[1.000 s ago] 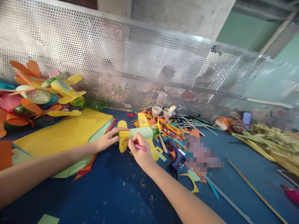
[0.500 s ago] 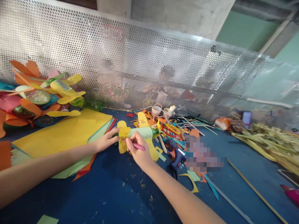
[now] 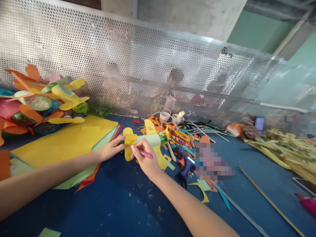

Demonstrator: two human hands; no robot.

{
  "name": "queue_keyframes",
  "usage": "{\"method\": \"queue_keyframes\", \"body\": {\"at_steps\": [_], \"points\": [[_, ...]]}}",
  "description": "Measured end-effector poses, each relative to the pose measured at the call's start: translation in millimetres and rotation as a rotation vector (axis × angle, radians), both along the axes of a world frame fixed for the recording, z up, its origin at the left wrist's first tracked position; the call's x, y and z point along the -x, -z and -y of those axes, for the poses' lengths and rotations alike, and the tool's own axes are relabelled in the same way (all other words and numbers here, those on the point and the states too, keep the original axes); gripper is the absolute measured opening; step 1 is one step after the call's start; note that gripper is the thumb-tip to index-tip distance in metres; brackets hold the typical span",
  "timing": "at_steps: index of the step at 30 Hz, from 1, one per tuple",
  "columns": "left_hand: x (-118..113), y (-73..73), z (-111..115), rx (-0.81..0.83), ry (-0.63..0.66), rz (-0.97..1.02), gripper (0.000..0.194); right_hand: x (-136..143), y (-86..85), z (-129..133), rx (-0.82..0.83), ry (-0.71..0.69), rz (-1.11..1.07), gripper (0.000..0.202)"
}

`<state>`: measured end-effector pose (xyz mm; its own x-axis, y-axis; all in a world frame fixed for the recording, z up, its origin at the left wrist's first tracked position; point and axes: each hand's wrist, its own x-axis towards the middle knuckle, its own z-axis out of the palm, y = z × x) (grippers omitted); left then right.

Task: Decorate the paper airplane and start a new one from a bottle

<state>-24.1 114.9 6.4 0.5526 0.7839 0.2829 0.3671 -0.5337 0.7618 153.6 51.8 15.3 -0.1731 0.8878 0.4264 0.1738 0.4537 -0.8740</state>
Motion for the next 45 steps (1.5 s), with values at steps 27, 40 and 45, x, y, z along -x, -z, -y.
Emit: {"method": "queue_keyframes", "body": {"at_steps": [27, 40, 45], "points": [[0.8, -9.2, 6.4, -0.062, 0.04, -0.039, 0.042, -7.1, 1.8, -4.6, -0.029, 0.053, 0.034, 0.021], [1.0, -10.3, 7.4, -0.043, 0.053, -0.033, 0.041, -6.9, 1.4, -4.4, -0.034, 0.073, 0.064, 0.024], [0.2, -10.4, 7.9, -0.044, 0.042, -0.017, 0.041, -5.6, 1.5, -4.0, -0.024, 0.09, 0.044, 0.023]]}}
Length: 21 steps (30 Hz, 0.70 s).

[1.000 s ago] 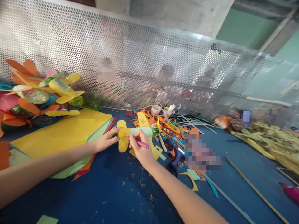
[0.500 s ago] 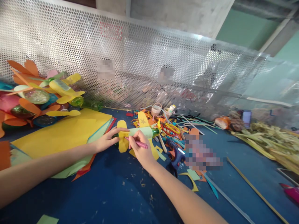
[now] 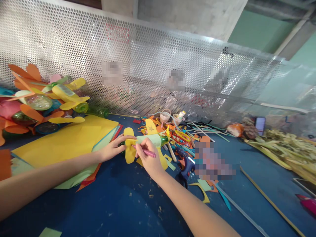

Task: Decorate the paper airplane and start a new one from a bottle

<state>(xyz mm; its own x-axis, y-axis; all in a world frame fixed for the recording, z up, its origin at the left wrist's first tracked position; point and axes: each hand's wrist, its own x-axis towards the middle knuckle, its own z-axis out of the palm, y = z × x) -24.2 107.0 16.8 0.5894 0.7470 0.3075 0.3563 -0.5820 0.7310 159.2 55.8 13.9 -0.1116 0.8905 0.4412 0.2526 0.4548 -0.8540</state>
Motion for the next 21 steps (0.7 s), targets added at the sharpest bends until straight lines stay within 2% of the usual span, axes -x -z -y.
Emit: {"method": "queue_keyframes", "body": {"at_steps": [9, 21], "points": [[1.7, 3.5, -3.3, -0.02, 0.019, -0.027, 0.042, -0.1, 0.8, 0.0, 0.003, -0.009, -0.002, 0.023], [0.1, 0.0, -0.5, 0.01, -0.001, -0.006, 0.042, 0.1, -1.0, 0.4, -0.009, 0.003, 0.002, 0.024]]}}
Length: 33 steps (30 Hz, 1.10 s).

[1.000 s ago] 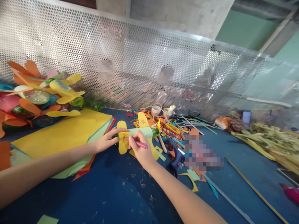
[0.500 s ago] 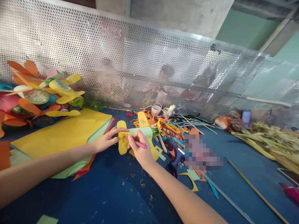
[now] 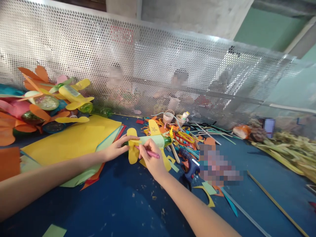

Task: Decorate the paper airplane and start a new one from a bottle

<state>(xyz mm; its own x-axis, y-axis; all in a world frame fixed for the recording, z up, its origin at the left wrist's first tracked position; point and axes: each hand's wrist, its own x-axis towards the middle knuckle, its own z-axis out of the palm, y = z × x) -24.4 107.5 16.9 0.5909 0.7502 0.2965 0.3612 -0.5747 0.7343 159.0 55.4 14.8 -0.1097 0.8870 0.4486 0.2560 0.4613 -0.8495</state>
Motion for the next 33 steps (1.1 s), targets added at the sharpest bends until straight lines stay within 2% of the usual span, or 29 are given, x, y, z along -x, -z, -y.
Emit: {"method": "queue_keyframes", "body": {"at_steps": [7, 11, 19, 33], "points": [[0.9, -0.4, -0.5, 0.004, 0.036, 0.028, 0.041, 0.4, 0.8, -0.8, 0.002, 0.006, -0.047, 0.022], [1.5, 1.8, -2.5, -0.008, 0.035, 0.017, 0.041, -0.5, 0.0, 3.1, 0.015, 0.055, -0.071, 0.026], [1.7, 5.3, -4.5, -0.007, 0.035, 0.025, 0.042, 2.1, 7.7, 5.7, 0.018, -0.004, -0.018, 0.022], [2.6, 1.0, 0.1, 0.007, 0.034, 0.013, 0.039, 4.6, 4.7, 5.0, 0.072, -0.005, 0.011, 0.022]]}}
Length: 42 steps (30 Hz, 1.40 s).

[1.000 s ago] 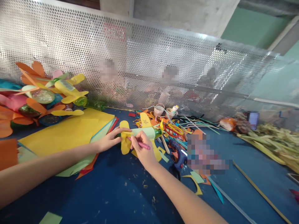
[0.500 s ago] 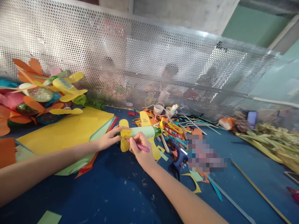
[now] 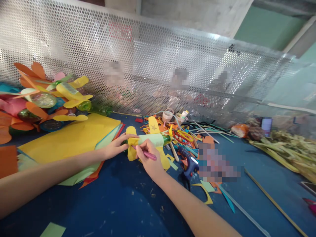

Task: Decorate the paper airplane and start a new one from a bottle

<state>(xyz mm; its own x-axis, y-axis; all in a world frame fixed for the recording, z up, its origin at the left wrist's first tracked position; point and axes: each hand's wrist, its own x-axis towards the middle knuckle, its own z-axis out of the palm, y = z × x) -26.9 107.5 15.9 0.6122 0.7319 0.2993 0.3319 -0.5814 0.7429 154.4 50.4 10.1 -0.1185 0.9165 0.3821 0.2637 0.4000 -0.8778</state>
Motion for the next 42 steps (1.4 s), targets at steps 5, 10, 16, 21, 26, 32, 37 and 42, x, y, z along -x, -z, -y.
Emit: {"method": "queue_keyframes", "body": {"at_steps": [5, 10, 16, 21, 26, 32, 37, 42], "points": [[0.7, 1.8, -0.8, 0.013, -0.012, -0.013, 0.041, 0.0, 0.4, -1.2, -0.015, 0.015, 0.005, 0.023], [0.9, 4.2, -2.8, -0.006, -0.005, -0.008, 0.042, -1.0, 1.7, -0.7, -0.033, 0.007, 0.009, 0.023], [-0.6, 1.7, -1.5, 0.0, -0.01, -0.003, 0.042, -2.0, -0.7, 0.3, -0.027, -0.051, 0.007, 0.019], [-1.5, -0.1, -0.4, 0.007, -0.004, 0.006, 0.042, -1.1, -2.8, 0.5, -0.011, -0.071, -0.002, 0.019], [-1.2, 2.6, -2.0, -0.009, 0.006, 0.018, 0.042, -0.4, -4.5, 1.0, 0.011, -0.081, -0.02, 0.019], [-1.5, 1.1, -1.0, -0.009, 0.001, 0.013, 0.041, -0.6, -4.1, 1.0, -0.009, -0.073, 0.003, 0.021], [-1.7, 1.6, -1.3, -0.014, -0.009, 0.029, 0.04, -0.8, -2.8, 0.2, -0.042, -0.013, 0.035, 0.024], [-1.6, 3.8, -3.2, -0.023, 0.001, 0.035, 0.039, -1.5, -1.6, 0.1, -0.061, 0.009, 0.054, 0.023]]}}
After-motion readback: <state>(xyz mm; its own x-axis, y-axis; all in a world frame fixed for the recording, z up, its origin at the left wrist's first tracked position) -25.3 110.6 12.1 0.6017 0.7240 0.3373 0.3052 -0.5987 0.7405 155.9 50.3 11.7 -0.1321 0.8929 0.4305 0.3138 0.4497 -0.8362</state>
